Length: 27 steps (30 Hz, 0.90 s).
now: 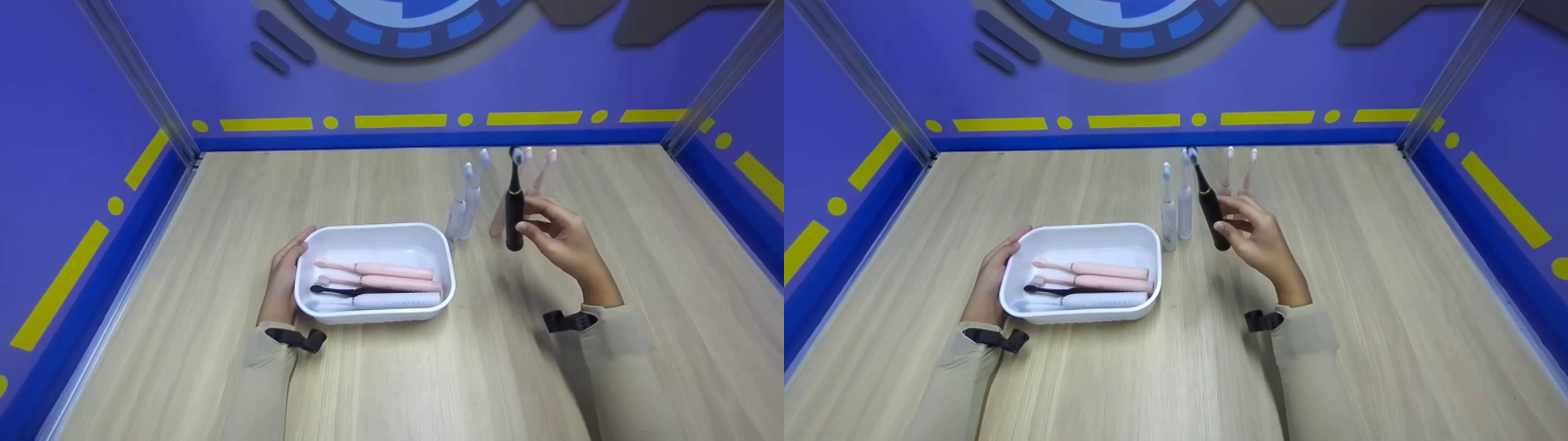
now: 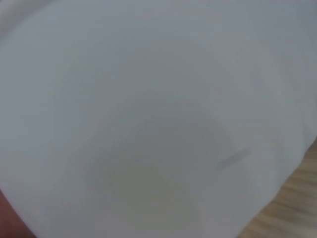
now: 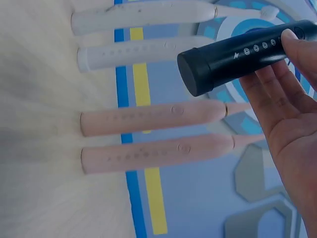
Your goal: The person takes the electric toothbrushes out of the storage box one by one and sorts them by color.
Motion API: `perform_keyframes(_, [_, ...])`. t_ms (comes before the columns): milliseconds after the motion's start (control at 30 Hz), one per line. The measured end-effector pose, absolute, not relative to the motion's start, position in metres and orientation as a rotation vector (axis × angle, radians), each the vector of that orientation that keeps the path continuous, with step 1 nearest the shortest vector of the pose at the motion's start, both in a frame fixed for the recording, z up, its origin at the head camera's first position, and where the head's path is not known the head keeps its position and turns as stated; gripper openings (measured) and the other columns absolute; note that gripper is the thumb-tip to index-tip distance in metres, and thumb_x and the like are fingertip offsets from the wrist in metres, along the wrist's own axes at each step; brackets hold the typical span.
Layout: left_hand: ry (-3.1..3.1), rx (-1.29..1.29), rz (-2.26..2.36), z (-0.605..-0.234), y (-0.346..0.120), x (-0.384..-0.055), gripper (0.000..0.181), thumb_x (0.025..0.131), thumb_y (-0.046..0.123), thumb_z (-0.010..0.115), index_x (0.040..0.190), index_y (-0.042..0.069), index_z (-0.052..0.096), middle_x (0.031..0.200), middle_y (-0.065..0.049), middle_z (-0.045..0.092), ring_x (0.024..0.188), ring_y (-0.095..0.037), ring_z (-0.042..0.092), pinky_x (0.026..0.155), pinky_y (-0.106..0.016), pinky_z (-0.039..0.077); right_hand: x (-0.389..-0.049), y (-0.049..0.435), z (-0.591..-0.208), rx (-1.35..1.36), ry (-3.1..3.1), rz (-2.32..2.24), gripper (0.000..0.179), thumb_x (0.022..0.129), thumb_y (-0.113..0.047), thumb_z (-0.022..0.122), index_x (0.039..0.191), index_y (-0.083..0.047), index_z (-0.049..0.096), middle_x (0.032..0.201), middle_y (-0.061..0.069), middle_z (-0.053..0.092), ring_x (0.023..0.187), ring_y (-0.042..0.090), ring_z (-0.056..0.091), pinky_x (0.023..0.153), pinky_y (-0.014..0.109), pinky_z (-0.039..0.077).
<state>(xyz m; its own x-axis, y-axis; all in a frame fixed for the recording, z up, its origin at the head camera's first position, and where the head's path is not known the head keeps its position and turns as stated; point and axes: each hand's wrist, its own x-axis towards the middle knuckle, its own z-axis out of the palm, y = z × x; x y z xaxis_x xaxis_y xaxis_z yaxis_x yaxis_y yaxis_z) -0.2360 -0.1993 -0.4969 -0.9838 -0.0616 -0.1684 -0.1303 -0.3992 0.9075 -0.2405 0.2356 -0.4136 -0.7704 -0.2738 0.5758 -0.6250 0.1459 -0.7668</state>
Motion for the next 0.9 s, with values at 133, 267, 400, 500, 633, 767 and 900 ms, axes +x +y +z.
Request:
perform_keyframes(133, [1.690, -0.250, 2.596, -0.497, -0.200, -0.237, 0.044, 0.100, 0.010, 0.035, 0.143, 0.003, 0.044, 0.153, -0.007, 0.037, 0.142, -0.018, 0.033, 0.119, -0.030, 0.026, -0.242, 0.241, -0.418, 0.822, -2.095, 1.703, 0.039, 0.082, 0.018, 0.061, 0.120, 0.018, 0.055, 0.113, -0.005, 0.064, 0.102, 0.009, 0.062, 0.085, 0.020, 0.055])
perform_keyframes(267, [1.684, -0.250, 2.599, -0.497, -0.199, -0.237, 0.044, 0.100, 0.009, 0.035, 0.143, 0.003, 0.043, 0.154, -0.007, 0.037, 0.143, -0.018, 0.032, 0.119, -0.030, 0.025, -0.246, 0.246, -0.425, 0.789, -2.056, 1.719, 0.040, 0.081, 0.020, 0.061, 0.120, 0.019, 0.053, 0.112, -0.005, 0.065, 0.101, 0.008, 0.063, 0.082, 0.018, 0.055])
perform_keyframes(400, [1.694, -0.274, 2.580, -0.496, -0.198, -0.237, 0.044, 0.100, 0.010, 0.036, 0.143, 0.005, 0.044, 0.155, -0.004, 0.035, 0.143, -0.016, 0.031, 0.119, -0.029, 0.025, -0.249, 0.252, -0.432, 0.740, -2.023, 1.739, 0.040, 0.080, 0.021, 0.060, 0.120, 0.020, 0.053, 0.108, -0.002, 0.065, 0.099, 0.009, 0.063, 0.079, 0.017, 0.055])
perform_keyframes(500, [1.706, -0.290, 2.573, -0.496, -0.198, -0.237, 0.043, 0.100, 0.011, 0.036, 0.142, 0.006, 0.046, 0.155, -0.003, 0.035, 0.143, -0.016, 0.030, 0.119, -0.028, 0.025, -0.251, 0.256, -0.437, 0.698, -2.028, 1.724, 0.040, 0.081, 0.020, 0.060, 0.121, 0.018, 0.053, 0.107, 0.000, 0.064, 0.100, 0.011, 0.063, 0.079, 0.017, 0.055])
perform_keyframes(633, [1.717, -0.294, 2.570, -0.496, -0.198, -0.237, 0.043, 0.100, 0.012, 0.037, 0.142, 0.006, 0.046, 0.155, -0.002, 0.036, 0.143, -0.015, 0.031, 0.118, -0.028, 0.025, -0.252, 0.262, -0.443, 0.638, -2.023, 1.717, 0.040, 0.081, 0.020, 0.060, 0.121, 0.018, 0.054, 0.107, 0.000, 0.064, 0.099, 0.011, 0.062, 0.080, 0.016, 0.054])
perform_keyframes(767, [1.716, -0.282, 2.579, -0.497, -0.198, -0.237, 0.043, 0.100, 0.011, 0.036, 0.142, 0.005, 0.046, 0.154, -0.003, 0.036, 0.143, -0.016, 0.032, 0.118, -0.028, 0.026, -0.253, 0.268, -0.447, 0.588, -1.994, 1.748, 0.039, 0.081, 0.019, 0.061, 0.119, 0.019, 0.053, 0.105, -0.001, 0.065, 0.098, 0.010, 0.063, 0.079, 0.016, 0.055])
perform_keyframes(900, [1.714, -0.278, 2.586, -0.498, -0.198, -0.237, 0.043, 0.100, 0.011, 0.037, 0.142, 0.005, 0.046, 0.154, -0.004, 0.037, 0.143, -0.016, 0.032, 0.118, -0.028, 0.026, -0.255, 0.272, -0.450, 0.553, -1.959, 1.793, 0.037, 0.081, 0.019, 0.061, 0.117, 0.018, 0.054, 0.101, -0.001, 0.065, 0.096, 0.010, 0.063, 0.078, 0.016, 0.055])
